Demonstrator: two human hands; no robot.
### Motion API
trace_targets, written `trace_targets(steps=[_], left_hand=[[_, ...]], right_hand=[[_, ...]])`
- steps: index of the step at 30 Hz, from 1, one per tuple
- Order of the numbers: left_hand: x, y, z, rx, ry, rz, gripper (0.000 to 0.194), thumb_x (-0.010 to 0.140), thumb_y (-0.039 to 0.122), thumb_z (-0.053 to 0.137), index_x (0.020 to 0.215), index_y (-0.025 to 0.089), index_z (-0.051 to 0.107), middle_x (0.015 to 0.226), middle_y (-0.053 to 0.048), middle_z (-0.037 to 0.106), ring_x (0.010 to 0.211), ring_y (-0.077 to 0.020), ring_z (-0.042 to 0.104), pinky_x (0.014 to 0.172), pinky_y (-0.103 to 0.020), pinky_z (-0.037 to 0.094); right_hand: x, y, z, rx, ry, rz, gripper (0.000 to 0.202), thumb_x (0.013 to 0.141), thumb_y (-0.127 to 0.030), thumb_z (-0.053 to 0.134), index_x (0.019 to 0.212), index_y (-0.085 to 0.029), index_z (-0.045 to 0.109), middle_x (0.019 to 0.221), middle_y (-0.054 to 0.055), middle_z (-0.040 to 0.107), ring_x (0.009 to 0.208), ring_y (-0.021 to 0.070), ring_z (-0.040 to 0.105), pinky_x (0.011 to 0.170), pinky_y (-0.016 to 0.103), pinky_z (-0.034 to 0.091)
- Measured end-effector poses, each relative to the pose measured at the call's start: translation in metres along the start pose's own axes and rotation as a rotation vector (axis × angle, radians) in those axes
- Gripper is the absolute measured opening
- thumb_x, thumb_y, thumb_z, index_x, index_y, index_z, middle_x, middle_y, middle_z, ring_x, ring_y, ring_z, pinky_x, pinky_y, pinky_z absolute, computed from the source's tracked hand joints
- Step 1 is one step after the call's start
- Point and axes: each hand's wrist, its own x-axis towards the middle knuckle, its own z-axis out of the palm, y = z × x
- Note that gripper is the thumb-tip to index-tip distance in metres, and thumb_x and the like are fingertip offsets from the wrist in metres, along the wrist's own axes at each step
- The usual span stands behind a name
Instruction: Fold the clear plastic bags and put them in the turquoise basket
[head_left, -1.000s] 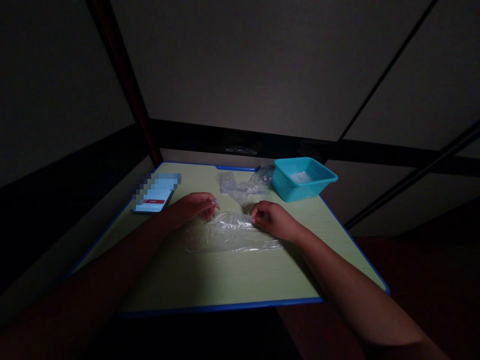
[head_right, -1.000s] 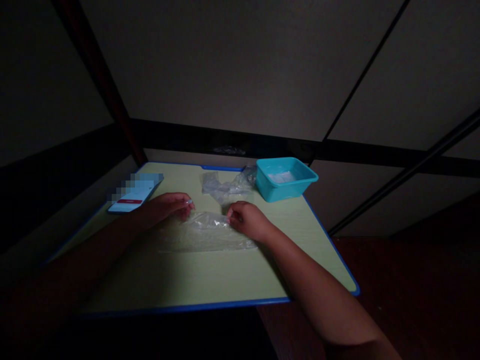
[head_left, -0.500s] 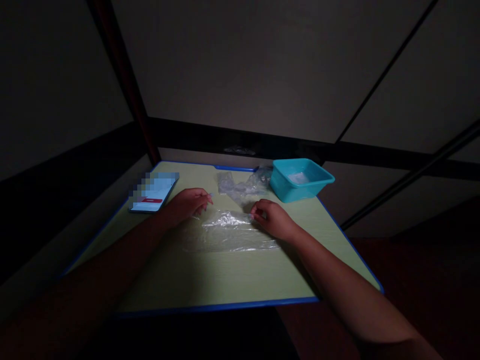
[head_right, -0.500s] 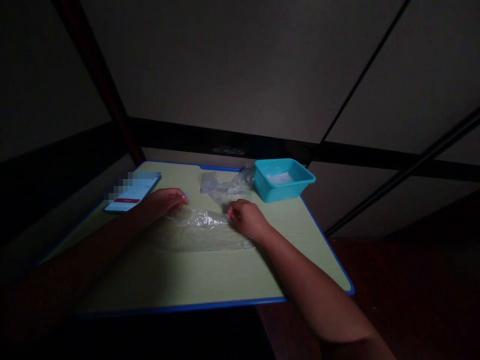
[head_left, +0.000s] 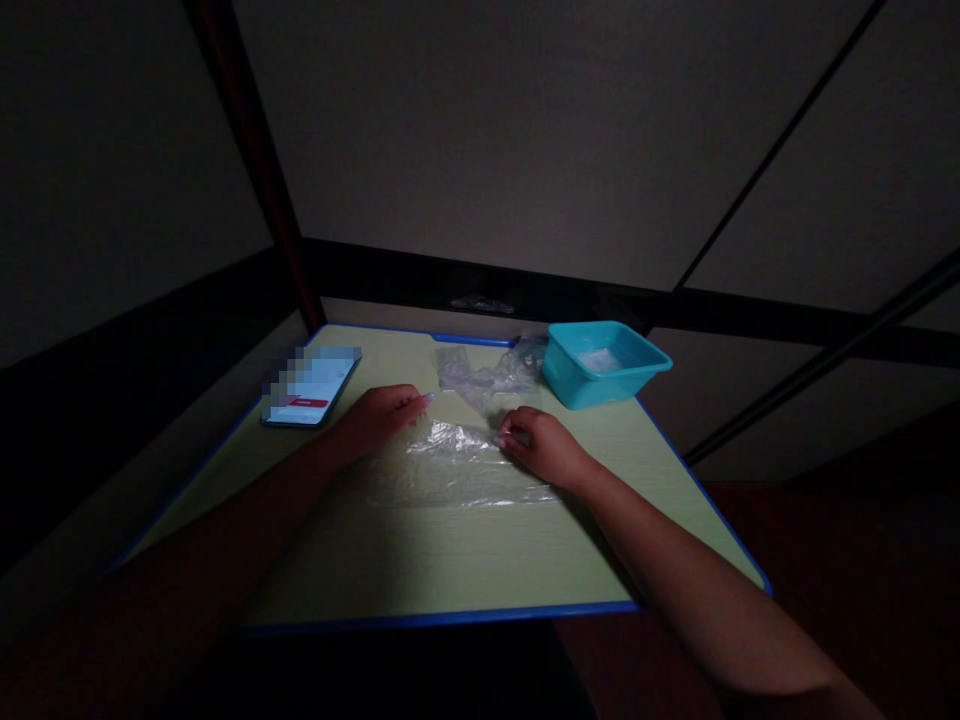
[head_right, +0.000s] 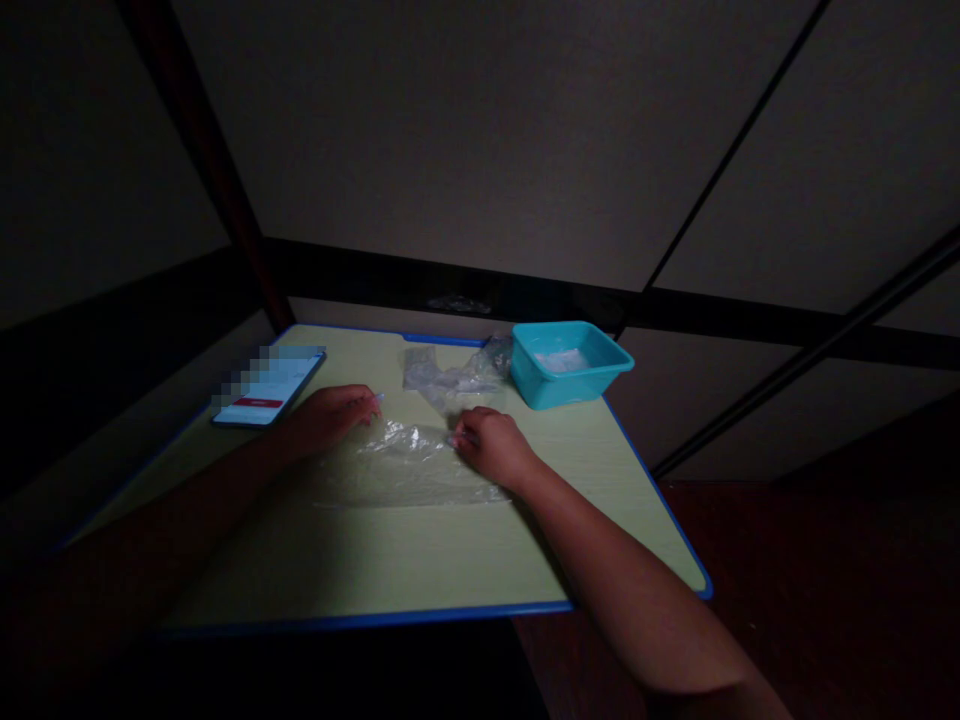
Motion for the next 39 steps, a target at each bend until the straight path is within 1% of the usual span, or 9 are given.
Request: trace_targets(steps=[6, 12, 17, 22, 26, 29, 31, 35, 39], left_hand=[[-0.002, 0.002, 0.003, 0.006, -0.024, 0.030, 0.036, 0.081, 0.050, 0.045, 0.068, 0.019, 0.058, 0.061, 0.002, 0.057, 0.060, -0.0145, 0.051, 0.057, -0.025, 0.037], [-0.002, 0.001, 0.005, -0.055, -0.058, 0.035, 0.032, 0.078, 0.048, 0.052, 0.070, 0.018, 0.059, 0.063, 0.002, 0.057, 0.061, -0.0140, 0.051, 0.057, -0.024, 0.037], [-0.002, 0.006, 0.002, -0.036, -0.077, 0.035, 0.037, 0.075, 0.051, 0.051, 0.057, 0.019, 0.049, 0.054, 0.004, 0.046, 0.055, -0.0121, 0.043, 0.054, -0.024, 0.032], [-0.001, 0.009, -0.002, -0.015, -0.074, 0.030, 0.042, 0.074, 0.053, 0.049, 0.050, 0.020, 0.040, 0.050, 0.005, 0.039, 0.052, -0.0116, 0.039, 0.052, -0.024, 0.029], [-0.001, 0.008, -0.001, 0.008, -0.094, 0.022, 0.044, 0.074, 0.054, 0.048, 0.048, 0.020, 0.039, 0.048, 0.005, 0.038, 0.050, -0.0116, 0.038, 0.050, -0.024, 0.028], [0.000, 0.006, -0.001, 0.030, -0.108, 0.034, 0.047, 0.075, 0.055, 0.048, 0.045, 0.020, 0.039, 0.046, 0.005, 0.036, 0.048, -0.0112, 0.037, 0.050, -0.024, 0.028], [0.000, 0.006, -0.001, 0.037, -0.123, 0.051, 0.048, 0.076, 0.055, 0.049, 0.044, 0.020, 0.040, 0.046, 0.004, 0.037, 0.048, -0.0110, 0.038, 0.050, -0.024, 0.029], [0.000, 0.004, -0.001, 0.009, -0.149, 0.134, 0.046, 0.077, 0.054, 0.050, 0.046, 0.020, 0.043, 0.054, 0.002, 0.048, 0.056, -0.0127, 0.046, 0.057, -0.025, 0.036], [0.002, 0.001, 0.000, 0.017, -0.121, 0.208, 0.046, 0.079, 0.053, 0.049, 0.047, 0.020, 0.044, 0.061, -0.001, 0.053, 0.065, -0.0157, 0.052, 0.068, -0.027, 0.040]], right_hand=[[0.000, 0.001, 0.000, -0.016, 0.017, 0.002, 0.002, 0.079, -0.015, 0.063, 0.080, -0.017, 0.063, 0.082, 0.005, 0.064, 0.074, 0.0156, 0.057, 0.068, 0.025, 0.041], [0.001, 0.002, 0.002, -0.002, 0.030, 0.004, 0.007, 0.080, -0.012, 0.060, 0.077, -0.017, 0.063, 0.080, 0.005, 0.065, 0.072, 0.0155, 0.058, 0.067, 0.024, 0.040], [-0.001, -0.002, -0.002, -0.017, 0.039, 0.038, 0.008, 0.081, -0.013, 0.057, 0.079, -0.017, 0.063, 0.082, 0.006, 0.067, 0.073, 0.0169, 0.059, 0.067, 0.025, 0.038], [-0.003, -0.005, -0.008, -0.014, 0.041, 0.071, 0.008, 0.081, -0.014, 0.057, 0.080, -0.017, 0.063, 0.081, 0.004, 0.068, 0.070, 0.0156, 0.058, 0.066, 0.025, 0.036], [-0.004, -0.006, -0.008, 0.011, 0.028, 0.055, 0.005, 0.081, -0.017, 0.059, 0.079, -0.017, 0.064, 0.079, 0.003, 0.068, 0.068, 0.0151, 0.057, 0.064, 0.024, 0.035], [-0.004, -0.007, -0.008, 0.037, 0.018, 0.042, 0.005, 0.080, -0.016, 0.060, 0.078, -0.018, 0.064, 0.079, 0.003, 0.068, 0.071, 0.0157, 0.058, 0.066, 0.025, 0.037], [-0.004, -0.008, -0.007, 0.055, 0.013, 0.028, 0.004, 0.079, -0.016, 0.060, 0.078, -0.018, 0.064, 0.081, 0.004, 0.069, 0.074, 0.0163, 0.060, 0.069, 0.025, 0.038], [-0.005, -0.010, -0.008, 0.057, 0.000, 0.009, 0.003, 0.080, -0.017, 0.061, 0.079, -0.017, 0.064, 0.084, 0.005, 0.069, 0.077, 0.0169, 0.060, 0.071, 0.026, 0.040], [-0.005, -0.010, -0.008, 0.039, 0.004, -0.006, 0.005, 0.081, -0.015, 0.060, 0.079, -0.017, 0.064, 0.082, 0.005, 0.069, 0.072, 0.0159, 0.058, 0.066, 0.025, 0.038]])
